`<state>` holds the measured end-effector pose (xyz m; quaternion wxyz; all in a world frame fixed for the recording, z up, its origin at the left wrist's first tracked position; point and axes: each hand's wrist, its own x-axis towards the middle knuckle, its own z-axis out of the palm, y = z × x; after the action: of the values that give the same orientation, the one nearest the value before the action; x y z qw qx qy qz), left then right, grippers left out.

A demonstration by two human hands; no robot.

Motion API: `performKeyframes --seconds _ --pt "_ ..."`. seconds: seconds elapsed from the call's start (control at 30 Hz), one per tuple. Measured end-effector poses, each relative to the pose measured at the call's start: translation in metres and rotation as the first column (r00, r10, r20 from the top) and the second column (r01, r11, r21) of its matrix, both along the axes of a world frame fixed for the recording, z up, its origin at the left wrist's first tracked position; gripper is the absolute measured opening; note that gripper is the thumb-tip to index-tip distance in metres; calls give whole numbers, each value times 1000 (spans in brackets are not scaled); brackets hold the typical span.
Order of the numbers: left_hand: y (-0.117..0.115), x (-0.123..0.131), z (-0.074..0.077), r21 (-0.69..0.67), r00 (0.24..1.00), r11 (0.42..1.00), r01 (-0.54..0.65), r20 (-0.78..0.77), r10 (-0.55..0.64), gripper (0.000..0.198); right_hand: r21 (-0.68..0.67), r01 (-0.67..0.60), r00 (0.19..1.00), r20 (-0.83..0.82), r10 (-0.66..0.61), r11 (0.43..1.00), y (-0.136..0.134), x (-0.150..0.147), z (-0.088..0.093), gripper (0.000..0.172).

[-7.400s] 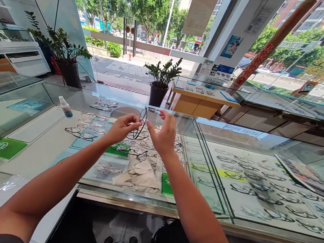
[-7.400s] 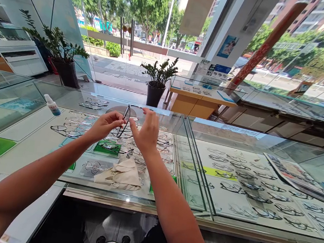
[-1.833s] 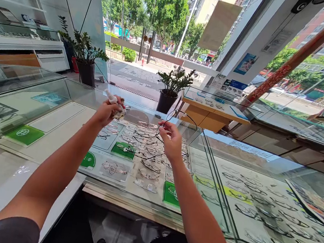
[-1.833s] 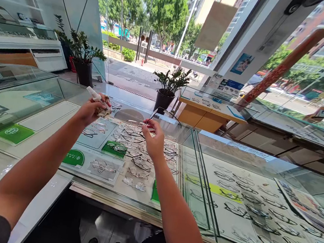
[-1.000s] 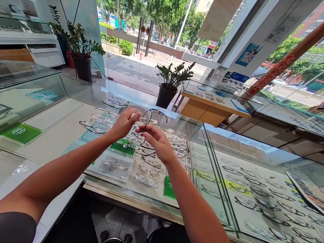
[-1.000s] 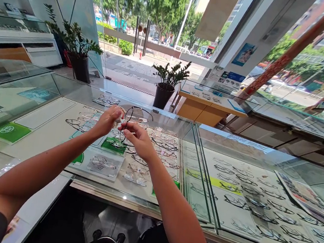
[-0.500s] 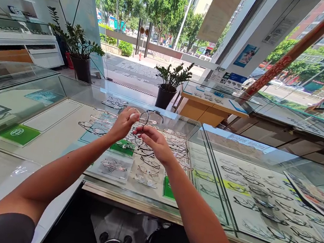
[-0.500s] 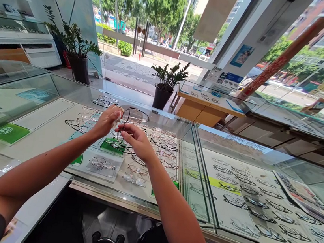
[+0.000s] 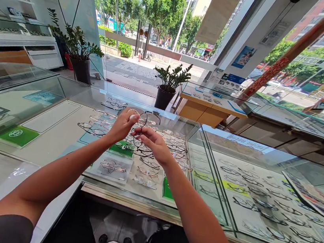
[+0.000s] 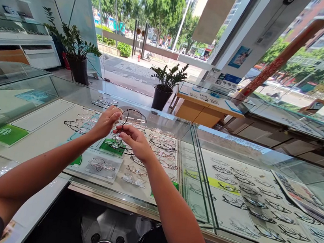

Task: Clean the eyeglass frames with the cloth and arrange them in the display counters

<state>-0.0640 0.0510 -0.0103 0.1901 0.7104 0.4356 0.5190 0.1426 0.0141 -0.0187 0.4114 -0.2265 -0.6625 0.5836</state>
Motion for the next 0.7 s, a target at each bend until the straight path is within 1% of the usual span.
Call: performKeyframes --seconds 0.17,0.37,0.5,0.6,0.7 --pt "-1 0 0 -21 1000 1000 -1 28 1 74 -27 21 1000 -7 -21 999 -1 0 0 53" --pt "-2 -1 1 -12 999 1000 -6 39 7 74 -80 37 998 -55 -42 996 -1 2 2 52" --pt "-7 0 3 4 1000 1000 11 -13 -11 73 -135 104 986 -114 -119 985 0 3 5 52" --pt "-14 2 5 4 995 998 59 -78 -58 70 -195 141 967 -184 -178 971 3 3 5 51" --pt "-19 4 6 -18 985 996 88 -145 -90 66 -207 184 956 -189 -224 961 5 4 3 51"
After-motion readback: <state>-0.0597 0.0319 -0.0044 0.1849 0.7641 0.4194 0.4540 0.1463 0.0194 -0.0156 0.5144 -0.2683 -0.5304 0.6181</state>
